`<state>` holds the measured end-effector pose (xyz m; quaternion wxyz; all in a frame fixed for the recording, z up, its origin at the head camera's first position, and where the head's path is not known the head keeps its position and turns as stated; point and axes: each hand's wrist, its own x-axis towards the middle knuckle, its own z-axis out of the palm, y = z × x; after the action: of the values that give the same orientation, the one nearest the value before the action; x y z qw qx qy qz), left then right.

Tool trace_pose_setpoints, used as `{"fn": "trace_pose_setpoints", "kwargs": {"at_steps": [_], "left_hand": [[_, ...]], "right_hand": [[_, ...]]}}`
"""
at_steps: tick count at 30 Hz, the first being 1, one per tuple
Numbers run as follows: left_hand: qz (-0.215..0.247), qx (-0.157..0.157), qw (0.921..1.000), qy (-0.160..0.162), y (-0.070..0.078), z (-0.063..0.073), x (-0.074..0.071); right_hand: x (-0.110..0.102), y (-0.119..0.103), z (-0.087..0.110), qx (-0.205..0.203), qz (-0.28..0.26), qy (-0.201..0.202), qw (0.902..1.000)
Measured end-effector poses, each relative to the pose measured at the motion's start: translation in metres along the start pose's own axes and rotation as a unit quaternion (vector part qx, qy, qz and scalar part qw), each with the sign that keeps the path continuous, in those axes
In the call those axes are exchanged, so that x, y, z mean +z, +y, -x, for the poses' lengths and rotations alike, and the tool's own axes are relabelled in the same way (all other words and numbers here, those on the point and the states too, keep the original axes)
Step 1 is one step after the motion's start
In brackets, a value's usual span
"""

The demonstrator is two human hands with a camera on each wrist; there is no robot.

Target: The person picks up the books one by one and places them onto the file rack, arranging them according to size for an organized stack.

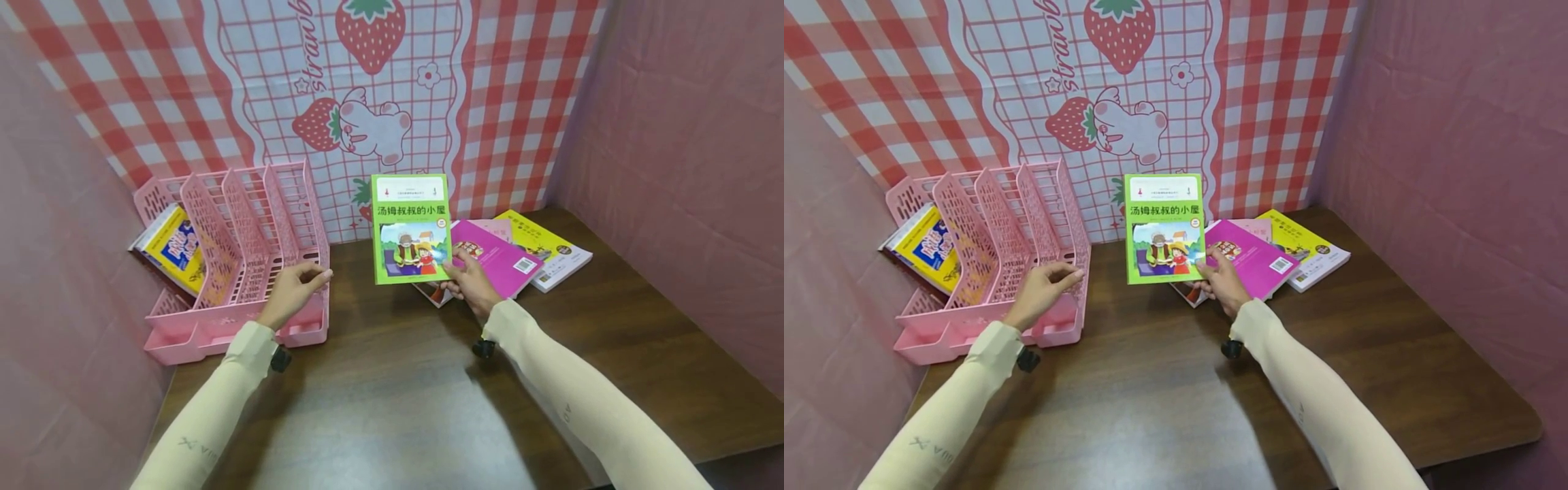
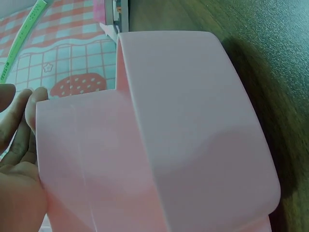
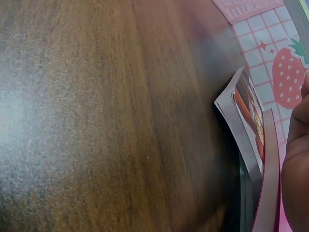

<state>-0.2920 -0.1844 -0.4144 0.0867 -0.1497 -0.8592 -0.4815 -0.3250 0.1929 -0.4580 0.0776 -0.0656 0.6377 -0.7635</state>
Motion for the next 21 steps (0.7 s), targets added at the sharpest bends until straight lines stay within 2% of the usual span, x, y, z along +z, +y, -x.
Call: {"fn": "trace_pose_setpoints", "kwargs": {"at_steps": [9,14,21], "left_hand": [[-0.012,0.025,0.9996,-0.003,0.007,-0.005,0.008],[-0.014,0.022,0.9996,-0.013,0.014,-0.009,0.014],[0.048,0.003,0.9969,-0.062,0.024,-0.017,0.03]], "right_hand": [[0.004,-0.001,0.004,-0.011,-0.028,-0.01,0.9995],[0.006,0.0,0.006,-0.014,-0.027,-0.015,0.9994],[0.008,0.0,0.008,-0.023,-0.033,-0.019,0.999]]}}
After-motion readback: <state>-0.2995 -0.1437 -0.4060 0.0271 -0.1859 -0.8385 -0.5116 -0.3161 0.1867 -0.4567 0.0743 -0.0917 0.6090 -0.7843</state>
